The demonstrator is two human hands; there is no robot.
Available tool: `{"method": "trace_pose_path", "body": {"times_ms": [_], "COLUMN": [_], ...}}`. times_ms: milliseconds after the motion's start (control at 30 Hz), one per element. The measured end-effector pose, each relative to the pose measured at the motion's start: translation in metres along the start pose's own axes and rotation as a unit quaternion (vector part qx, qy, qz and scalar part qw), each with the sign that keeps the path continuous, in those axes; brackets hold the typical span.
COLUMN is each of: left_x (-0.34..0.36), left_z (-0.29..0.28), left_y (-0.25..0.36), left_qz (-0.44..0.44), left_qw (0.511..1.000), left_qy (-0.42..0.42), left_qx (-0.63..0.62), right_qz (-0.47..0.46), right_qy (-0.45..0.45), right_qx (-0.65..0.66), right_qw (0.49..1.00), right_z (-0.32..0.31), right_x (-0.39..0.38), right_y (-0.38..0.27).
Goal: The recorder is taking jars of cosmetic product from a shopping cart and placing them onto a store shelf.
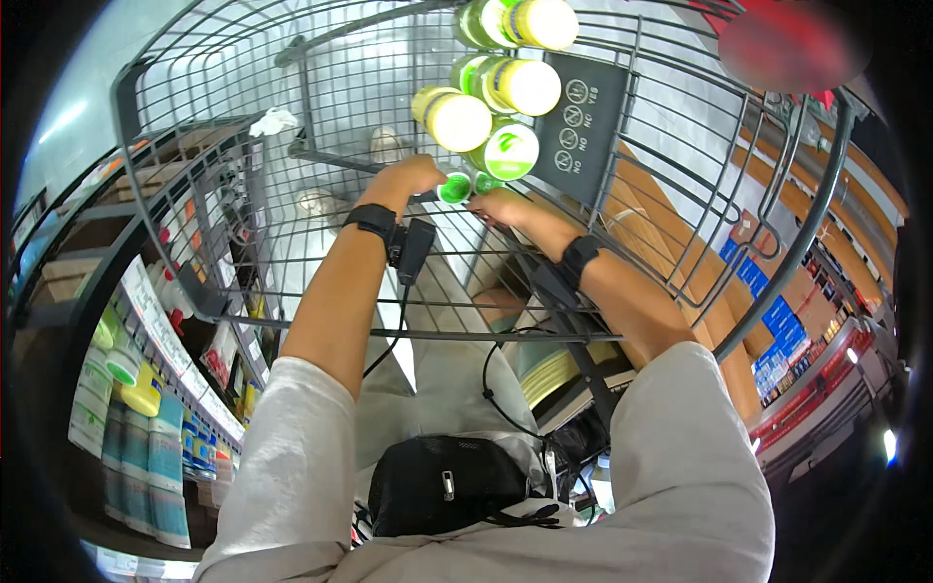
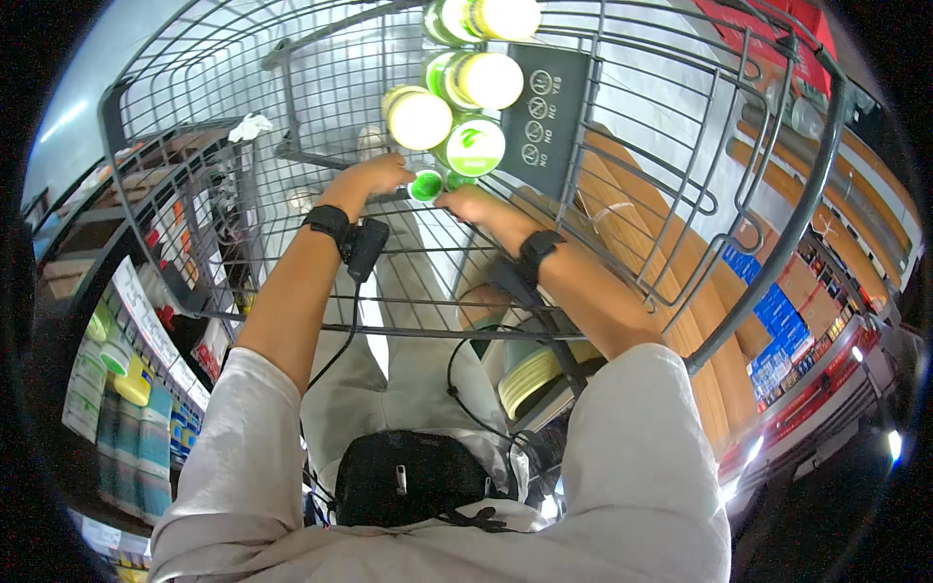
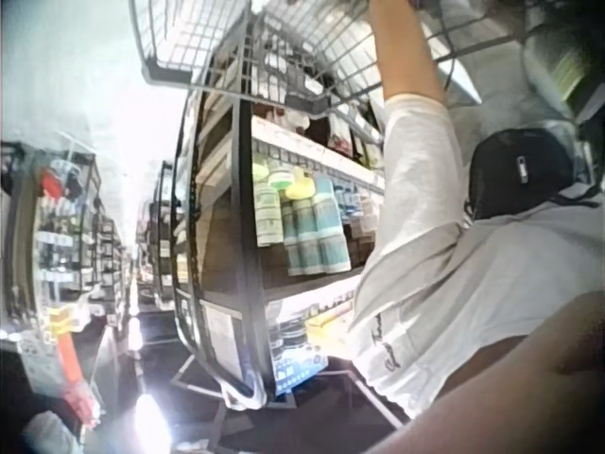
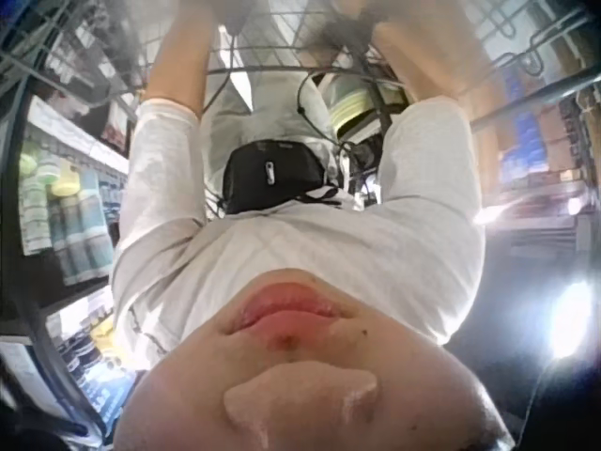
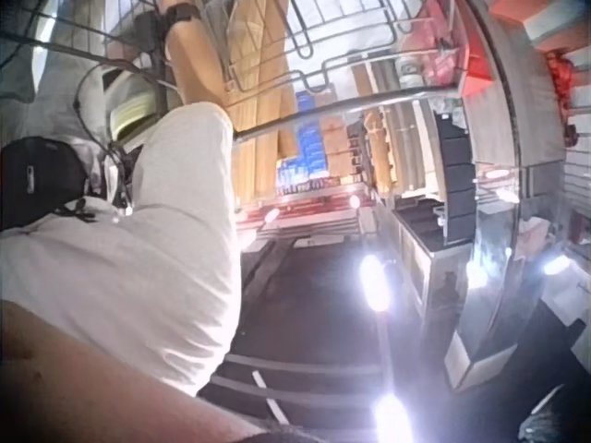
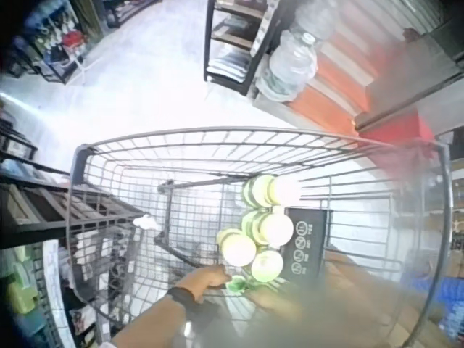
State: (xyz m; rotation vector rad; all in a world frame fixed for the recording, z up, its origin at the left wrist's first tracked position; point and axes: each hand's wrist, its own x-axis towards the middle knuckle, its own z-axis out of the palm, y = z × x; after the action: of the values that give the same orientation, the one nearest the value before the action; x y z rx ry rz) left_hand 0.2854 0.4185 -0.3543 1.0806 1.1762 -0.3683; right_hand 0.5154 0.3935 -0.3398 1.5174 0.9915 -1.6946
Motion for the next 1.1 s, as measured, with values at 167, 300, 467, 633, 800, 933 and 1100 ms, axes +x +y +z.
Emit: {"method": "trace_pose_path", "body": {"times_ms": [167,300,467,633,800,933,1100], "left_x": [-0.007,-0.007,-0.046,-0.13,-0.259,-0.314,-0.349], "left_z": [0.018,0.007,-0.025,-0.072,-0.09,-0.084,-0.052], "left_y": [-0.002,-0.007,-0.018,-0.027,-0.004,-0.027,-0.042], "left_qz": [0.0,-0.032,0.024,0.039,0.186,0.175,0.144], "left_qw": [0.999,0.991,0.986,0.981,0.873,0.847,0.77], "left_qy": [0.01,-0.052,-0.057,-0.02,0.168,0.24,0.299], "left_qx": [-0.036,-0.118,-0.154,-0.187,-0.418,-0.44,-0.544], "right_qz": [0.044,-0.068,-0.183,-0.314,-0.363,-0.559,-0.582], "right_qy": [-0.036,-0.048,-0.007,0.016,0.209,0.122,0.058], "right_qx": [0.024,-0.067,-0.123,-0.123,-0.149,-0.015,0.016], "right_qw": [0.998,0.994,0.975,0.941,0.896,0.82,0.811], "right_z": [0.003,0.007,0.021,0.016,0.027,0.06,0.095], "right_x": [-0.009,-0.02,-0.081,-0.134,-0.206,-0.229,-0.225], "right_y": [-0.025,-0.044,-0.072,-0.134,-0.213,-0.245,-0.255]}}
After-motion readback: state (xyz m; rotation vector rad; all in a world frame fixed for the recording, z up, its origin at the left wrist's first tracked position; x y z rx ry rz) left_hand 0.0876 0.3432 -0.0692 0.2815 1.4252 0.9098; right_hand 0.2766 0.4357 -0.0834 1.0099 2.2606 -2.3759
